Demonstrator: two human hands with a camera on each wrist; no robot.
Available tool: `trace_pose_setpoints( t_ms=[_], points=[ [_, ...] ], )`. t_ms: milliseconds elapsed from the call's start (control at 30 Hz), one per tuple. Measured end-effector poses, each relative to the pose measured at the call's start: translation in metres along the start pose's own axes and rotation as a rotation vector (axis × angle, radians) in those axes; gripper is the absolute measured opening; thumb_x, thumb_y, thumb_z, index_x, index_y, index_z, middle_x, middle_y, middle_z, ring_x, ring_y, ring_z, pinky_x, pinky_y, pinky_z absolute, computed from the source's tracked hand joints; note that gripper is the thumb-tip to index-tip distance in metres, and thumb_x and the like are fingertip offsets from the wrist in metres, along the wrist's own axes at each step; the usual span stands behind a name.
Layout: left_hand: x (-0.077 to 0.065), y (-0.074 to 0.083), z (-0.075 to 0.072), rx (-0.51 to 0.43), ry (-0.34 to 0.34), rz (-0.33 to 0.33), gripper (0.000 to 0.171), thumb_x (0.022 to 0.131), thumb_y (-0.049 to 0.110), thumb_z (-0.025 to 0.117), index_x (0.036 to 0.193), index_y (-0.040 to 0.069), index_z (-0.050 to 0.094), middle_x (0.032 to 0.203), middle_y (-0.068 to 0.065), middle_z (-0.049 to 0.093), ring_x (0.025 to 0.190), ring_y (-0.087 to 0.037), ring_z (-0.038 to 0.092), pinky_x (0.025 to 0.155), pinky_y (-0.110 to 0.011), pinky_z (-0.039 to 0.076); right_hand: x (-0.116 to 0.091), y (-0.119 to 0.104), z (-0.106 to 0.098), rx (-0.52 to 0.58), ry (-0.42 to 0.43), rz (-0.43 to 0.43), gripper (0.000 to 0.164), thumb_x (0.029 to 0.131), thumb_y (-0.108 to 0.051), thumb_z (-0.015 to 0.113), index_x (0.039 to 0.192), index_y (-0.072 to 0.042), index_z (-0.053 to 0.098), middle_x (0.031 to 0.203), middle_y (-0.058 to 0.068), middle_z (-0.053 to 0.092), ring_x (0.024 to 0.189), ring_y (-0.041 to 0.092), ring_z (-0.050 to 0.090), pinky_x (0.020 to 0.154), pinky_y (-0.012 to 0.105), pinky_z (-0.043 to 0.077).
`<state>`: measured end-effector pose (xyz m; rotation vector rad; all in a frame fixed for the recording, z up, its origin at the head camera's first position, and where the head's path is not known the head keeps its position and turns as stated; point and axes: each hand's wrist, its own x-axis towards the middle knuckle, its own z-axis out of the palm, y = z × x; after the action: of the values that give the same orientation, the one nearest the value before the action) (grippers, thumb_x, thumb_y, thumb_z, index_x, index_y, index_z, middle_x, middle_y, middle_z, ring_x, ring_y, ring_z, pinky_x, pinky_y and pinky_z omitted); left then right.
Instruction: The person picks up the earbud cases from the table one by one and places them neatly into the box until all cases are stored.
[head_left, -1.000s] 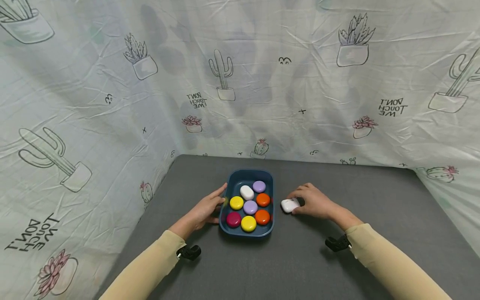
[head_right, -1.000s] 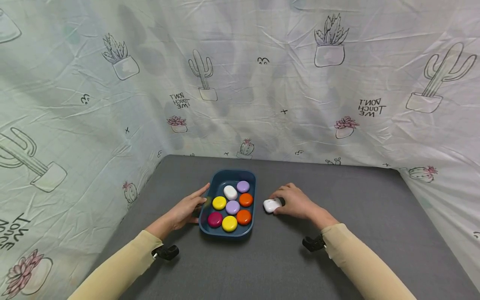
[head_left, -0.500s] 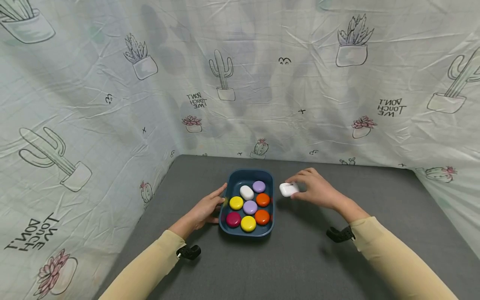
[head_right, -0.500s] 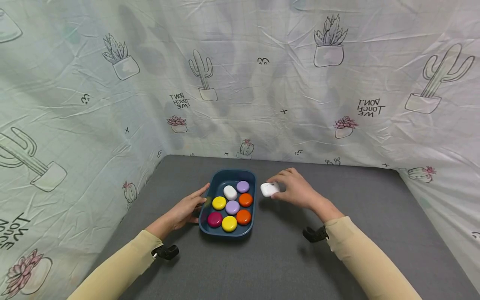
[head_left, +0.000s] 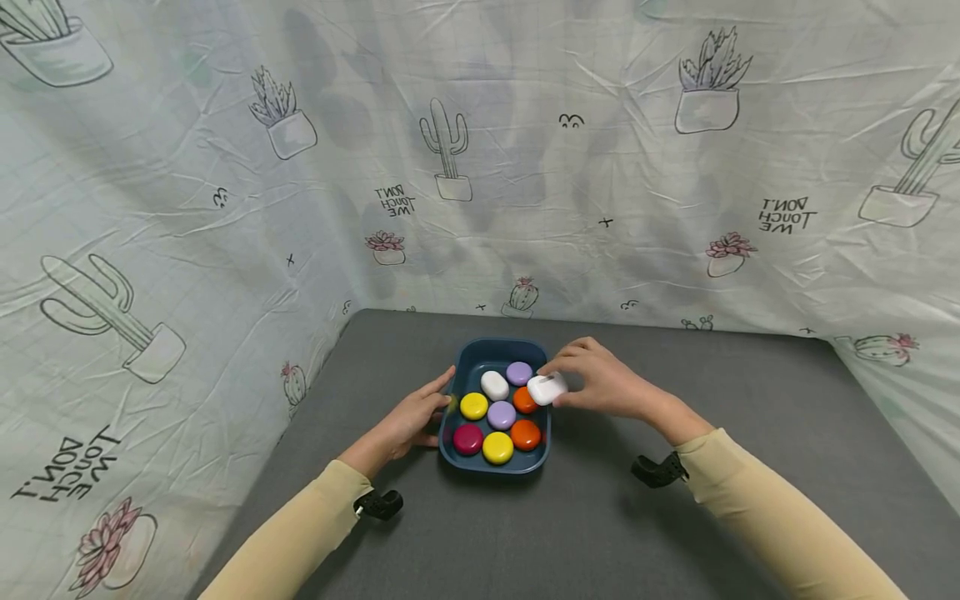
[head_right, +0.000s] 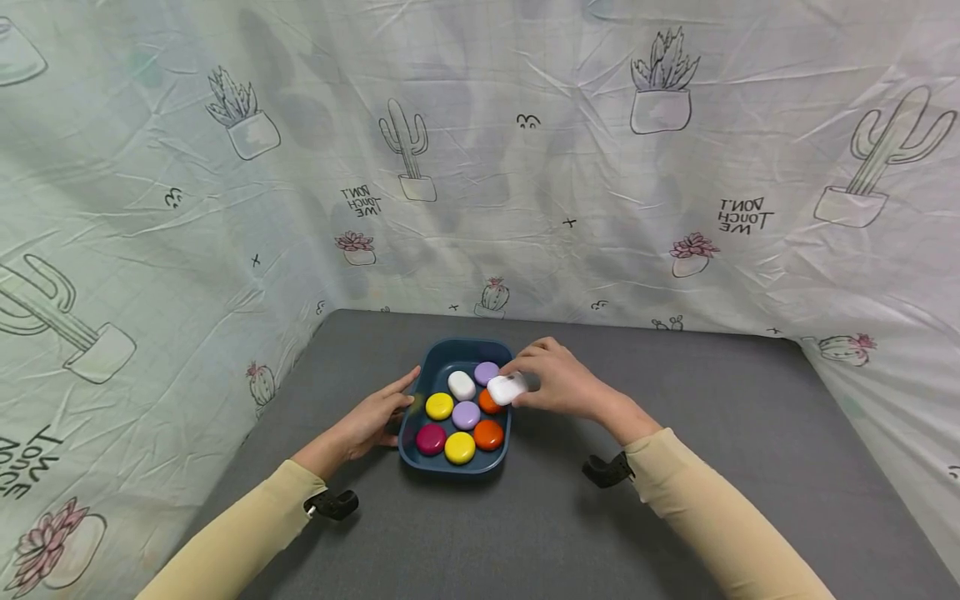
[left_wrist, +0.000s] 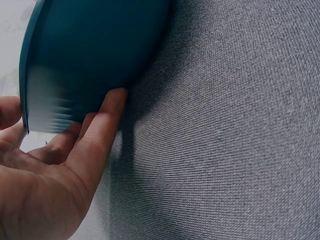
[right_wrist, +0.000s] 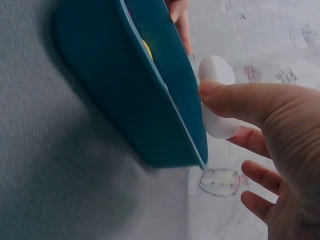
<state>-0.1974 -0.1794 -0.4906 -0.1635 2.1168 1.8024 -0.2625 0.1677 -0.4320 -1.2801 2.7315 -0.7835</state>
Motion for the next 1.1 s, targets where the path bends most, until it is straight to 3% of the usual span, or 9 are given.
trace_pose_setpoints(
  t_ms=[400,600,867,1100],
  points=[
    [0.000,0.001,0.000,0.003,-0.005,0.004,0.058,0.106,0.026,0.048,0.159,0.046,0.032,0.168,-0.017,0.016,0.140,-0.048,0.039,0.081,-0.053,0.058,0.008,-0.019,0.015,0.008,-0.128,-0.028,0.043,0.085,-0.033,0.085,0.126,-0.031,0.073,0.129,-0.005,0.065,0.125,0.026,0.043,0.096,0.052,0.041],
    [0.000,0.001,0.001,0.003,0.003,-0.003,0.059,0.106,0.026,0.049,0.159,0.045,0.033,0.168,-0.018,0.018,0.138,-0.047,0.041,0.080,-0.051,0.059,0.008,-0.024,0.021,0.007,-0.182,-0.046,0.045,0.086,-0.036,0.084,0.128,-0.028,0.073,0.130,-0.006,0.066,0.125,0.026,0.044,0.099,0.054,0.039],
    [0.000,0.002,0.001,0.009,0.004,-0.008,0.058,0.107,0.025,0.047,0.159,0.045,0.032,0.168,-0.017,0.018,0.138,-0.048,0.041,0.079,-0.050,0.059,0.009,-0.025,0.026,0.003,-0.214,-0.087,0.039,0.086,-0.038,0.083,0.124,-0.031,0.074,0.126,-0.014,0.066,0.126,0.025,0.044,0.103,0.055,0.037],
    [0.002,0.001,0.002,0.003,0.003,-0.009,0.059,0.107,0.025,0.047,0.160,0.045,0.031,0.168,-0.018,0.017,0.138,-0.048,0.041,0.079,-0.051,0.059,0.005,-0.021,0.022,-0.004,-0.163,-0.070,0.036,0.092,-0.039,0.077,0.124,-0.023,0.075,0.128,-0.007,0.065,0.129,0.027,0.042,0.103,0.057,0.037]
  ],
)
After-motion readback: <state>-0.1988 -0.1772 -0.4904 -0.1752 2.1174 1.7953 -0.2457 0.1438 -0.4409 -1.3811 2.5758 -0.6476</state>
